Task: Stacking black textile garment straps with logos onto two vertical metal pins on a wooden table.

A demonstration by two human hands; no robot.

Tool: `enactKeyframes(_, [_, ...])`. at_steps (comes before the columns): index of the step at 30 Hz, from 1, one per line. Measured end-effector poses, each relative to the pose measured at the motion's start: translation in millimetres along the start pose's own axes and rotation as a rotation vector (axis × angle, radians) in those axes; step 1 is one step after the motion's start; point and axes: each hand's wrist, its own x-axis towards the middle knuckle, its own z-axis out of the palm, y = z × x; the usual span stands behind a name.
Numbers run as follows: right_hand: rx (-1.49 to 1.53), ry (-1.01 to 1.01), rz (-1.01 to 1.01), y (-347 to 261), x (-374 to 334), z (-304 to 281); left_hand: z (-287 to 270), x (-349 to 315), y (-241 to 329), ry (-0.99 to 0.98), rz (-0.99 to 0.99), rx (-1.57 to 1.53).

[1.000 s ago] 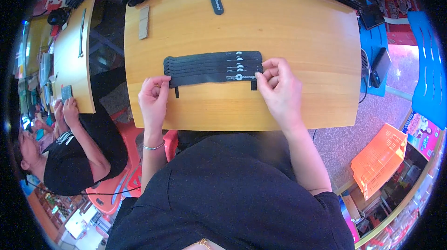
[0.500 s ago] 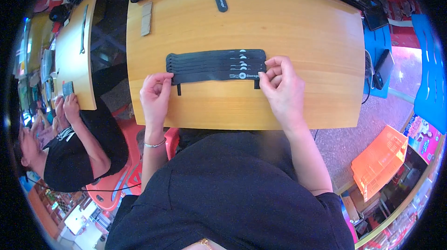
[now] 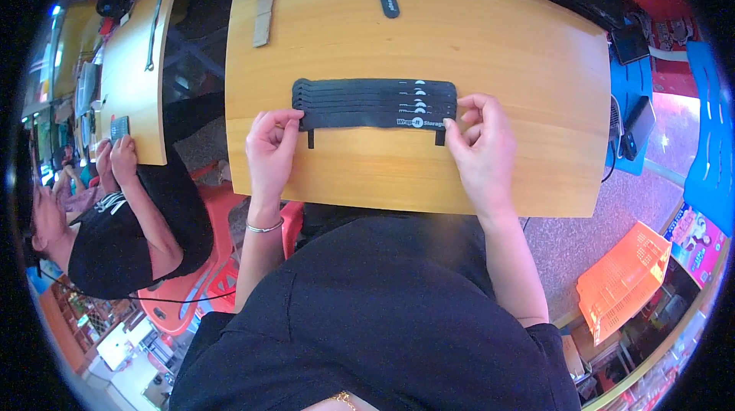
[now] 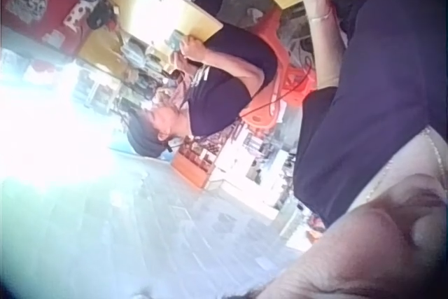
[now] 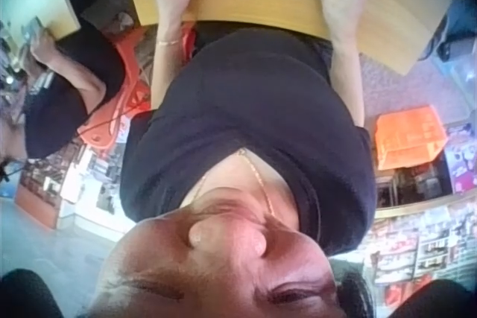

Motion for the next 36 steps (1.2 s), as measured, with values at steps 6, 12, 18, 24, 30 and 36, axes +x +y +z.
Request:
enactKeyframes(6, [0.122,0.012,-0.002,1,-6,-2,-2,-4,2,0.023,0.011,-0.028])
enactKeyframes(12, [0.416,-0.029,0.043,20,-14,-10,-5,-17,5,0.116,0.010,-0.073])
enactKeyframes(18, [-0.294,-0.168,-0.658,-12,-25,4,-5,-25,27,-0.089,0.527,0.430])
enactKeyframes(24, [-0.590,-0.507,-0.715,-24,-36,24,13,-27,36,-0.474,0.544,0.610])
enactKeyframes(30, [-0.685,-0.480,-0.592,-10,-32,-2,9,-21,30,-0.510,0.557,0.677])
enactKeyframes(36, [-0.878,-0.352,-0.553,2,-33,-28,7,-20,29,-0.535,0.549,0.646])
